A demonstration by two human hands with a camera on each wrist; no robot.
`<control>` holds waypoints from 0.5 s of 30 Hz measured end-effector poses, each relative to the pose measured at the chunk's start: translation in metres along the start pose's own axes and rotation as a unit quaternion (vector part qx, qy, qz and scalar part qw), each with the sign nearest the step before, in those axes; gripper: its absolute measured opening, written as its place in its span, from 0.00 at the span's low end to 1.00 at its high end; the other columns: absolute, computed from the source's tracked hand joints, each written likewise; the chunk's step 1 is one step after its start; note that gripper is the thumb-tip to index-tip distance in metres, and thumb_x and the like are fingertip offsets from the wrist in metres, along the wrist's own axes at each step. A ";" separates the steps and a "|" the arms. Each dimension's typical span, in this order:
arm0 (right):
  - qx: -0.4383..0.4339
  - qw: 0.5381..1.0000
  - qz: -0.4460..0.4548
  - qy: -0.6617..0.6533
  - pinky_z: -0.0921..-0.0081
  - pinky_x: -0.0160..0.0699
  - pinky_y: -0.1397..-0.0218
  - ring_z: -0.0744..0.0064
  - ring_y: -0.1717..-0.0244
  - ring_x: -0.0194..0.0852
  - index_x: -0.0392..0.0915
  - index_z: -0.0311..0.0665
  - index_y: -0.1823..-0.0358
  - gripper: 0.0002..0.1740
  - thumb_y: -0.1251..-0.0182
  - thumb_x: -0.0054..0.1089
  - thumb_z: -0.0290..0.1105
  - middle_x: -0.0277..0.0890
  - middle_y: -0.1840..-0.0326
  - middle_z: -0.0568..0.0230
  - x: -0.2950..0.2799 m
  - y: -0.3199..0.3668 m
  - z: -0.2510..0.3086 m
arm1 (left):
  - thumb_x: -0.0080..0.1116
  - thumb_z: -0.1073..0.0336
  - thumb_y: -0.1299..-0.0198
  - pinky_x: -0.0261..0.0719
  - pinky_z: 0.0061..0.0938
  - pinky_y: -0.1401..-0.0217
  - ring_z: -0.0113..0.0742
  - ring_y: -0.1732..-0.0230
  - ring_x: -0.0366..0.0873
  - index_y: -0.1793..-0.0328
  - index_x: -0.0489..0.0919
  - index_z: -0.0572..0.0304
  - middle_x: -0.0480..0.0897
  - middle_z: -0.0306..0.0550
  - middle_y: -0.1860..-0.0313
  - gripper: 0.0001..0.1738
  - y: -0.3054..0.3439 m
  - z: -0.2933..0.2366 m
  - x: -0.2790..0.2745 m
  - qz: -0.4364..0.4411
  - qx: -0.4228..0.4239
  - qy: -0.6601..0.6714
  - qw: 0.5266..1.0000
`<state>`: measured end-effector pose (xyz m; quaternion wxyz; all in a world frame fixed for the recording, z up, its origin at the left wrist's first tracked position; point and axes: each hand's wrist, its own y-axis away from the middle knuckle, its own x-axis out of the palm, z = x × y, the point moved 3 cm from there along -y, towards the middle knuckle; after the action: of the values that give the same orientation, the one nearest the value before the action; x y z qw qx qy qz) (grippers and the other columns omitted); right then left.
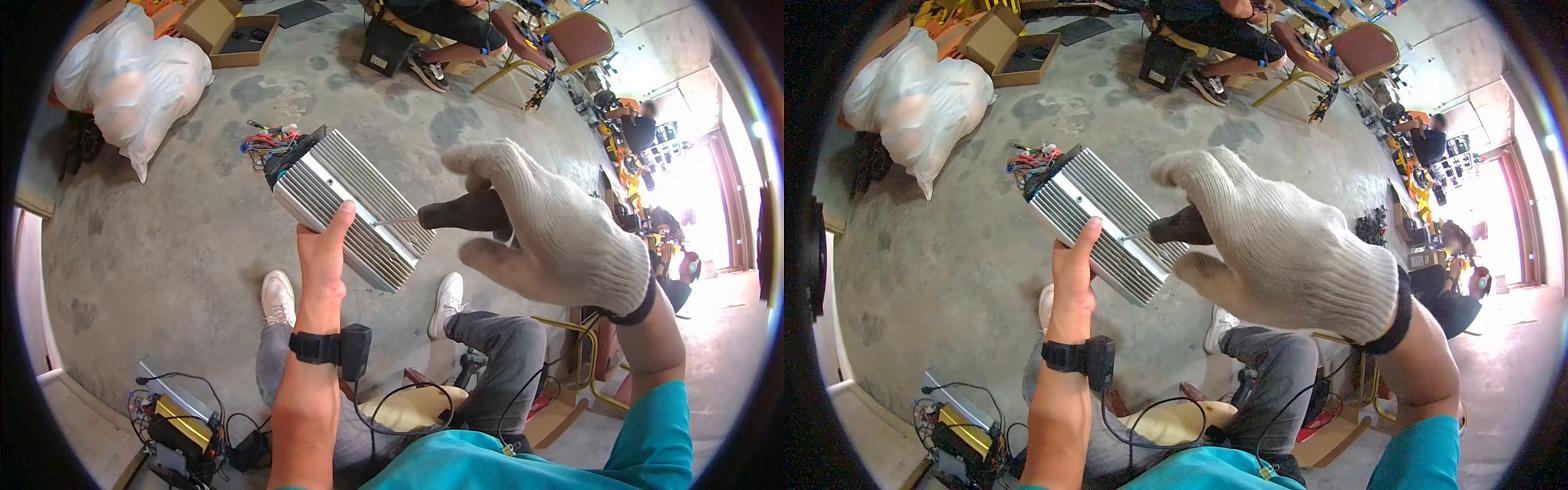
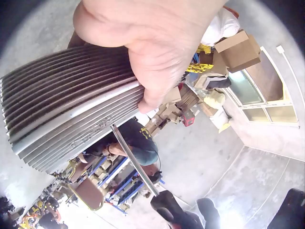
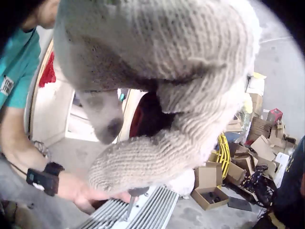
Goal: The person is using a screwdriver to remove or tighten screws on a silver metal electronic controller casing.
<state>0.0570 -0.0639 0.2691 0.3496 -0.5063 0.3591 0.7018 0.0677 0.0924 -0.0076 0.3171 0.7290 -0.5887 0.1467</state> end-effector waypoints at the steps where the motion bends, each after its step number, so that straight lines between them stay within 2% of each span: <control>1: -0.001 1.000 0.000 0.000 0.64 0.87 0.51 0.57 0.50 0.88 0.68 0.37 0.31 0.34 0.37 0.74 0.28 0.80 0.48 0.53 0.000 0.001 -0.002 | 0.75 0.56 0.37 0.82 0.31 0.42 0.32 0.45 0.83 0.32 0.75 0.67 0.83 0.45 0.43 0.34 0.000 0.000 -0.001 -0.001 0.000 0.000 1.000; 3: -0.053 0.998 -0.019 -0.014 0.63 0.86 0.53 0.57 0.53 0.88 0.69 0.39 0.32 0.32 0.36 0.75 0.32 0.82 0.54 0.54 0.002 0.002 -0.003 | 0.74 0.56 0.37 0.83 0.29 0.45 0.31 0.48 0.84 0.33 0.77 0.66 0.84 0.44 0.45 0.32 -0.001 0.003 -0.002 -0.001 -0.005 -0.002 1.000; 7: -0.056 0.996 -0.048 0.056 0.65 0.88 0.52 0.58 0.52 0.88 0.70 0.38 0.34 0.33 0.38 0.77 0.31 0.81 0.50 0.53 0.004 -0.002 0.000 | 0.74 0.57 0.36 0.84 0.29 0.48 0.30 0.51 0.84 0.35 0.77 0.65 0.85 0.43 0.47 0.30 -0.001 0.004 -0.002 0.001 -0.005 0.007 1.000; 9: 0.065 0.997 -0.031 0.038 0.65 0.89 0.54 0.58 0.52 0.88 0.70 0.36 0.35 0.33 0.39 0.77 0.29 0.80 0.49 0.53 0.004 -0.007 0.005 | 0.73 0.57 0.36 0.84 0.29 0.48 0.30 0.51 0.84 0.35 0.78 0.65 0.85 0.43 0.47 0.29 0.000 0.001 -0.003 0.006 -0.003 -0.004 1.000; 10: 0.065 0.997 -0.031 0.038 0.65 0.89 0.54 0.58 0.52 0.88 0.70 0.36 0.35 0.33 0.39 0.77 0.29 0.80 0.49 0.53 0.004 -0.007 0.003 | 0.73 0.57 0.36 0.84 0.29 0.48 0.30 0.51 0.84 0.35 0.78 0.65 0.85 0.43 0.47 0.29 -0.001 0.002 -0.003 0.005 -0.004 -0.004 1.000; 12: -0.044 0.997 -0.060 0.013 0.65 0.88 0.57 0.58 0.52 0.88 0.70 0.35 0.35 0.32 0.38 0.77 0.30 0.80 0.49 0.50 0.002 -0.005 0.004 | 0.73 0.57 0.36 0.84 0.29 0.47 0.30 0.51 0.84 0.35 0.78 0.65 0.85 0.42 0.47 0.29 -0.002 0.003 -0.004 0.003 -0.013 -0.002 1.000; 15: -0.057 0.997 -0.017 0.045 0.66 0.88 0.57 0.60 0.51 0.88 0.70 0.36 0.35 0.33 0.38 0.78 0.32 0.81 0.50 0.52 -0.001 -0.003 0.004 | 0.73 0.58 0.36 0.84 0.28 0.47 0.29 0.50 0.84 0.35 0.78 0.65 0.85 0.43 0.47 0.29 0.000 0.000 0.000 0.003 -0.007 0.013 1.000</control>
<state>0.0576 -0.0593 0.2703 0.3155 -0.5628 0.3248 0.6915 0.0675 0.0921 -0.0078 0.3292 0.7232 -0.5874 0.1534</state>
